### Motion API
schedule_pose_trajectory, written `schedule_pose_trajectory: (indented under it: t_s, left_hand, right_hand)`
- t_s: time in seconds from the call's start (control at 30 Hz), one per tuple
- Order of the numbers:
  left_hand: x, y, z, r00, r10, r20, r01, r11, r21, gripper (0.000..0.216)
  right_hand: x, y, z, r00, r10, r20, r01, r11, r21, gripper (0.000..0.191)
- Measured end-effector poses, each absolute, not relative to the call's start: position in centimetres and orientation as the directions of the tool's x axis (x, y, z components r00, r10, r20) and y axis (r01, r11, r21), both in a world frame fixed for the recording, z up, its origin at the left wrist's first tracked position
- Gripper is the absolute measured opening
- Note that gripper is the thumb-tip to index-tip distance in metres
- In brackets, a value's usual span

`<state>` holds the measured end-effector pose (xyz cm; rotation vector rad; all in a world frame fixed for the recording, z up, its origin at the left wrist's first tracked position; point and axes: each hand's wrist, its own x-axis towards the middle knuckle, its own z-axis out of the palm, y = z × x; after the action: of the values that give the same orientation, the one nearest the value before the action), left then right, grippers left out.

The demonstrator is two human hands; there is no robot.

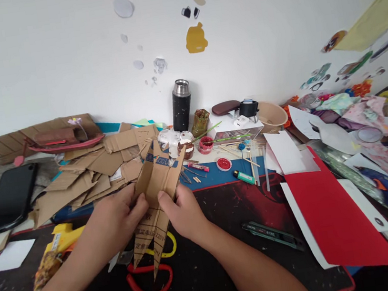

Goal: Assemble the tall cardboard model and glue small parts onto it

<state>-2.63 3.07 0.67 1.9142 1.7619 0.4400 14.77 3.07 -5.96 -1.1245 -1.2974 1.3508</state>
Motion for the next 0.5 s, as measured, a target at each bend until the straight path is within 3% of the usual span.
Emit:
schedule_pose_trajectory:
  t_s: [0.13, 0.27, 0.4, 0.5]
  left_hand:
    - [-2.3, 3.4, 0.2, 0.087, 0.991, -0.105, 0.838, -0.016, 0.546, 0.033]
    - [-3.3, 3.9, 0.3, 0.084, 0.986, -0.145, 0.75, 0.033, 0.661, 0.038]
    - [-4.1, 4.2, 1.1, 0.095, 0.964, -0.247, 0.602, 0.142, 0.786, 0.041]
    - [-4.2, 4.3, 1.5, 0.11, 0.944, -0.31, 0.497, 0.218, 0.84, 0.043]
  right_hand:
    - [14.4, 3.1, -6.3, -0.144, 0.989, -0.029, 0.029, -0.025, -0.999, 0.017]
    - [14.7, 3.1, -5.6, -0.21, 0.977, -0.037, -0.116, -0.063, -0.991, 0.021]
    - [15.3, 3.1, -4.8, -0.338, 0.932, -0.133, -0.194, -0.208, -0.959, 0.05]
    - [15.5, 3.1, -4.6, -0.433, 0.894, -0.12, -0.259, -0.251, -0.933, 0.065]
